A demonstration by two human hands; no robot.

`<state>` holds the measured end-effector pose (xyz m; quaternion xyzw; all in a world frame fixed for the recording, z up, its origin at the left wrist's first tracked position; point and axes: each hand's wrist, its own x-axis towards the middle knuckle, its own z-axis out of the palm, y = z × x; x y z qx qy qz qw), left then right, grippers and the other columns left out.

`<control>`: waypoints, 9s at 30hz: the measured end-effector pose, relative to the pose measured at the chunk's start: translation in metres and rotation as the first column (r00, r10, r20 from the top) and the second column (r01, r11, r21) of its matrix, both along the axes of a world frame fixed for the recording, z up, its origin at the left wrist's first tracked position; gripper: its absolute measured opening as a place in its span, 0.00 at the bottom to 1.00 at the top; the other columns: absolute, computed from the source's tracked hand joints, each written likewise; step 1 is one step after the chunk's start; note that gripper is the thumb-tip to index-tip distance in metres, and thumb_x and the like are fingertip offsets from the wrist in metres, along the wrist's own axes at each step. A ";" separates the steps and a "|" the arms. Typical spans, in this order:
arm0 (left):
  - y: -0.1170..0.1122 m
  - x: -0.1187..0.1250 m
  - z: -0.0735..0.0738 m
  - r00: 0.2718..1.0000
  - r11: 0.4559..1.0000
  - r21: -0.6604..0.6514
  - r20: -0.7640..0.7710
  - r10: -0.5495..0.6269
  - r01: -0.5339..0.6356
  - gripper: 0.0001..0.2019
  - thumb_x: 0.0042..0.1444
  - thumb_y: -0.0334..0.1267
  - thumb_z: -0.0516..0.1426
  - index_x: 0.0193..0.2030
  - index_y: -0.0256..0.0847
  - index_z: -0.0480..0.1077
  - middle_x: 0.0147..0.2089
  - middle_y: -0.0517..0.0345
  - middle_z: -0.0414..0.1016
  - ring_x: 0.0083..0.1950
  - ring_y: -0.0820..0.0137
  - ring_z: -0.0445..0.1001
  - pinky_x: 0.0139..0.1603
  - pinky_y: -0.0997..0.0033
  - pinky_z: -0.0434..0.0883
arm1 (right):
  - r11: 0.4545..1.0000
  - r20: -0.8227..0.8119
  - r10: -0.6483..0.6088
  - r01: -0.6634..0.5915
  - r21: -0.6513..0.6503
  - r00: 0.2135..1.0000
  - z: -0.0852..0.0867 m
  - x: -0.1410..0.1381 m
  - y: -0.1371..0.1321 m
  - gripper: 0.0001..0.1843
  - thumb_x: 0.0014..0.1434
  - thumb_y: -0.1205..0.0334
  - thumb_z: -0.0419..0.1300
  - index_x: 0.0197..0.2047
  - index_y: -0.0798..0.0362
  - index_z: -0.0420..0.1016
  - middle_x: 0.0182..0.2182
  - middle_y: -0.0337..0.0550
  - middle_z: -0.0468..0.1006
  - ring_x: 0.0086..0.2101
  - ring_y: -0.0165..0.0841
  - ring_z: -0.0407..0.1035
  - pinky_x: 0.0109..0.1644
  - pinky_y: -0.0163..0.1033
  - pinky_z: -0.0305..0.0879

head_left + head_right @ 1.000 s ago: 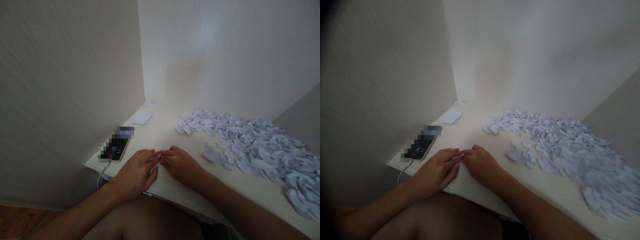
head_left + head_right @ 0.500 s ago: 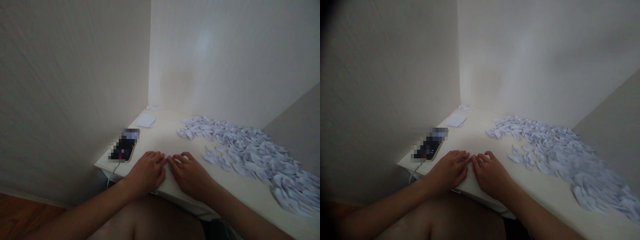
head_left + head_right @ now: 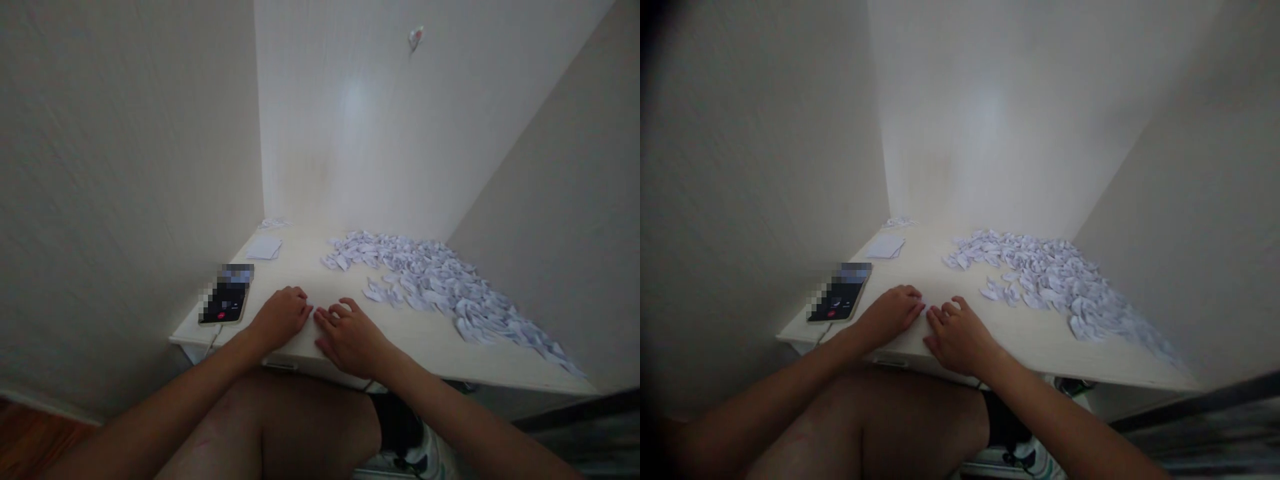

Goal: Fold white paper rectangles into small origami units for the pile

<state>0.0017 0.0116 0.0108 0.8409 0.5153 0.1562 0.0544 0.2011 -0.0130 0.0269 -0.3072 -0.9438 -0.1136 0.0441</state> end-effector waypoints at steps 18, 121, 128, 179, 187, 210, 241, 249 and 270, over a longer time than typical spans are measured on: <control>0.047 0.014 0.013 0.633 0.830 -0.540 0.694 0.344 0.140 0.10 0.46 0.38 0.67 0.24 0.36 0.72 0.20 0.57 0.74 0.23 0.69 0.75 0.28 0.70 0.75 | 0.886 -0.678 -0.463 0.280 -0.369 0.571 -0.034 0.017 0.017 0.23 0.61 0.54 0.60 0.57 0.55 0.74 0.51 0.56 0.79 0.49 0.45 0.74 0.55 0.53 0.68; 0.003 0.049 -0.013 0.071 0.901 -0.339 0.940 0.332 0.272 0.23 0.38 0.40 0.70 0.39 0.38 0.65 0.28 0.59 0.79 0.25 0.71 0.75 0.26 0.68 0.79 | 0.754 -0.786 -0.617 -0.264 -0.602 0.031 -0.041 0.013 0.028 0.14 0.49 0.62 0.65 0.39 0.49 0.67 0.21 0.29 0.71 0.24 0.30 0.70 0.31 0.35 0.63; 0.003 0.047 -0.013 0.073 0.905 -0.339 0.941 0.331 0.259 0.24 0.40 0.39 0.69 0.42 0.38 0.65 0.29 0.59 0.79 0.27 0.69 0.77 0.27 0.68 0.79 | 0.757 -0.801 -0.594 -0.288 -0.587 0.070 -0.045 0.013 0.031 0.09 0.53 0.64 0.61 0.38 0.50 0.67 0.23 0.32 0.72 0.26 0.30 0.71 0.33 0.36 0.65; 0.007 0.029 -0.012 0.255 0.952 -0.218 0.953 0.161 0.213 0.17 0.44 0.44 0.70 0.37 0.35 0.79 0.32 0.52 0.81 0.30 0.68 0.77 0.26 0.69 0.77 | 0.675 -0.696 -0.706 -0.418 -0.608 -0.128 -0.033 0.014 0.021 0.16 0.54 0.47 0.65 0.31 0.52 0.76 0.26 0.40 0.77 0.27 0.32 0.71 0.32 0.37 0.64; 0.003 0.025 -0.006 0.312 0.982 -0.129 0.946 0.082 0.134 0.13 0.46 0.44 0.69 0.35 0.37 0.81 0.38 0.50 0.82 0.32 0.66 0.77 0.23 0.69 0.78 | 0.496 -0.596 -0.801 -0.608 -0.619 -0.046 -0.028 0.020 0.012 0.16 0.47 0.50 0.71 0.32 0.53 0.79 0.31 0.42 0.78 0.31 0.32 0.73 0.37 0.37 0.68; -0.004 0.014 0.000 0.474 0.969 -0.142 0.880 0.031 0.201 0.10 0.45 0.43 0.69 0.31 0.39 0.80 0.31 0.53 0.80 0.24 0.71 0.74 0.24 0.70 0.78 | 0.748 -0.774 -0.633 -0.254 -0.614 0.007 -0.040 0.018 0.021 0.11 0.48 0.58 0.67 0.36 0.51 0.76 0.23 0.35 0.74 0.26 0.30 0.67 0.32 0.36 0.64; -0.001 0.008 -0.005 0.555 0.996 0.046 0.828 -0.082 0.079 0.08 0.48 0.42 0.68 0.32 0.40 0.81 0.34 0.53 0.83 0.34 0.66 0.81 0.35 0.70 0.79 | 0.836 -0.855 -0.504 -0.183 -0.518 0.121 -0.034 0.014 0.016 0.08 0.54 0.55 0.68 0.33 0.51 0.83 0.34 0.44 0.83 0.35 0.36 0.75 0.40 0.39 0.69; -0.005 0.024 -0.004 0.329 0.987 -0.088 0.944 0.039 0.138 0.11 0.45 0.42 0.70 0.30 0.37 0.80 0.31 0.54 0.81 0.30 0.68 0.79 0.34 0.66 0.82 | 0.821 -0.841 -0.536 -0.188 -0.539 0.073 -0.033 0.015 0.015 0.09 0.55 0.55 0.66 0.32 0.53 0.81 0.30 0.44 0.82 0.31 0.33 0.73 0.35 0.37 0.68; -0.002 0.028 -0.013 0.237 0.964 -0.183 0.962 0.135 0.193 0.13 0.46 0.42 0.69 0.33 0.34 0.76 0.29 0.54 0.79 0.31 0.65 0.78 0.26 0.66 0.80 | 0.776 -0.793 -0.601 -0.308 -0.550 -0.097 -0.031 0.009 0.014 0.12 0.49 0.58 0.71 0.32 0.52 0.72 0.23 0.39 0.80 0.27 0.34 0.76 0.32 0.37 0.66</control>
